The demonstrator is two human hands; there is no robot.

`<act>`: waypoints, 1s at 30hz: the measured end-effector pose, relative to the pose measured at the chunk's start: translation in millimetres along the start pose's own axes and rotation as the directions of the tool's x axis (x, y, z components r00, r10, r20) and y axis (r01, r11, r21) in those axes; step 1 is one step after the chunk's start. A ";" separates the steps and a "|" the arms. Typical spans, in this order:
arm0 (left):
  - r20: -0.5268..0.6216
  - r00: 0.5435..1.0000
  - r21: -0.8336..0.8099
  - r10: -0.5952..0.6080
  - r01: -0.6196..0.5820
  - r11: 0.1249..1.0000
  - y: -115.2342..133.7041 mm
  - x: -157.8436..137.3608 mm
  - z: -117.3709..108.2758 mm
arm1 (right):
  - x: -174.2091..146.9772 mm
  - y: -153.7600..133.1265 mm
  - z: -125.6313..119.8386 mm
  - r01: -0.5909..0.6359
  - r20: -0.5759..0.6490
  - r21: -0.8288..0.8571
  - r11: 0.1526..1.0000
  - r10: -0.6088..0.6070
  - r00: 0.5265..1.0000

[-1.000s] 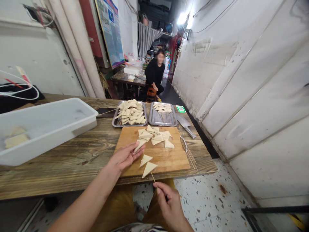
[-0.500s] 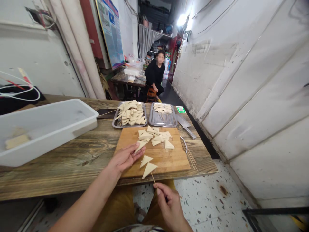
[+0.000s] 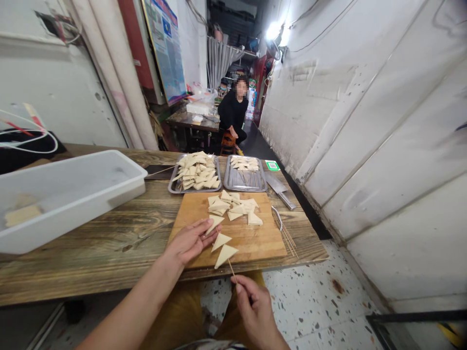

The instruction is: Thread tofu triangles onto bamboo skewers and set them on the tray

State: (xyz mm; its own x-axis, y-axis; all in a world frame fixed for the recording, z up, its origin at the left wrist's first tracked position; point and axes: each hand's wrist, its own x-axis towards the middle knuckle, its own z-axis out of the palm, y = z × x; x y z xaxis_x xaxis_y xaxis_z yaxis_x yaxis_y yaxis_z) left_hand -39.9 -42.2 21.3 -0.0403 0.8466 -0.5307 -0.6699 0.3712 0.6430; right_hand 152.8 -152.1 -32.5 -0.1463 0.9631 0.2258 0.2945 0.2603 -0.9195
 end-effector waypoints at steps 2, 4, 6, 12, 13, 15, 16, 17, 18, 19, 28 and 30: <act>0.005 1.000 0.012 0.004 -0.004 1.000 -1.1 -0.2 0.7 | -0.1 0.3 0.8 -0.010 0.000 0.009 1.000 0.010 1.000; 0.020 1.000 0.028 0.007 -0.008 1.000 -0.9 -0.4 1.3 | 0.1 -0.2 1.0 -0.013 0.002 0.012 1.000 0.013 1.000; 0.040 0.999 0.037 0.016 -0.018 0.999 0.2 -0.7 1.8 | 0.7 -1.4 0.8 -0.014 0.001 0.014 1.000 0.014 1.000; 0.032 0.997 0.074 0.065 -0.067 0.995 3.4 -1.3 2.2 | 1.9 -2.5 1.3 -0.006 0.008 0.022 1.000 0.005 1.000; 0.029 0.998 0.068 0.063 -0.065 0.996 3.7 -1.4 2.3 | 1.7 -2.3 1.6 -0.005 0.012 0.022 1.000 0.005 1.000; 0.026 0.998 0.046 0.050 -0.051 0.998 4.2 -1.9 2.6 | 1.2 -2.3 1.9 0.000 0.015 0.017 1.000 -0.001 1.000; 0.026 0.999 0.036 0.043 -0.044 0.998 4.5 -2.2 2.9 | 1.0 -2.7 2.0 0.004 0.019 0.012 1.000 -0.004 1.000; 0.027 0.999 0.028 0.037 -0.038 0.999 4.9 -2.5 3.2 | 0.7 -3.3 2.0 0.009 0.021 0.007 1.000 -0.009 1.000; 0.028 0.999 0.020 0.035 -0.036 0.999 5.3 -2.9 3.4 | 0.6 -4.2 2.0 0.015 0.020 0.002 1.000 -0.015 1.000; 0.028 0.999 0.014 0.035 -0.036 0.999 5.7 -3.1 3.5 | 0.5 -5.2 2.0 0.020 0.021 -0.002 1.000 -0.020 1.000; 0.028 1.000 0.006 0.013 -0.013 1.000 7.9 -4.2 3.6 | 2.0 -10.8 1.5 0.042 0.006 -0.025 0.999 -0.041 0.999; 0.025 1.000 0.010 0.005 -0.005 1.000 8.7 -5.7 5.0 | 2.4 -10.7 1.5 0.051 -0.002 -0.014 0.999 -0.051 0.999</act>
State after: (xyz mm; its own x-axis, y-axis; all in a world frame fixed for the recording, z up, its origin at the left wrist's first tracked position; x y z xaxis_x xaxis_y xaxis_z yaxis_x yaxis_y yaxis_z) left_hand -41.8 -41.9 32.7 -0.0248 0.8578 -0.5135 -0.6620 0.3708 0.6513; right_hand 147.9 -152.7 -22.7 -0.1591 0.9488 0.2730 0.3001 0.3099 -0.9022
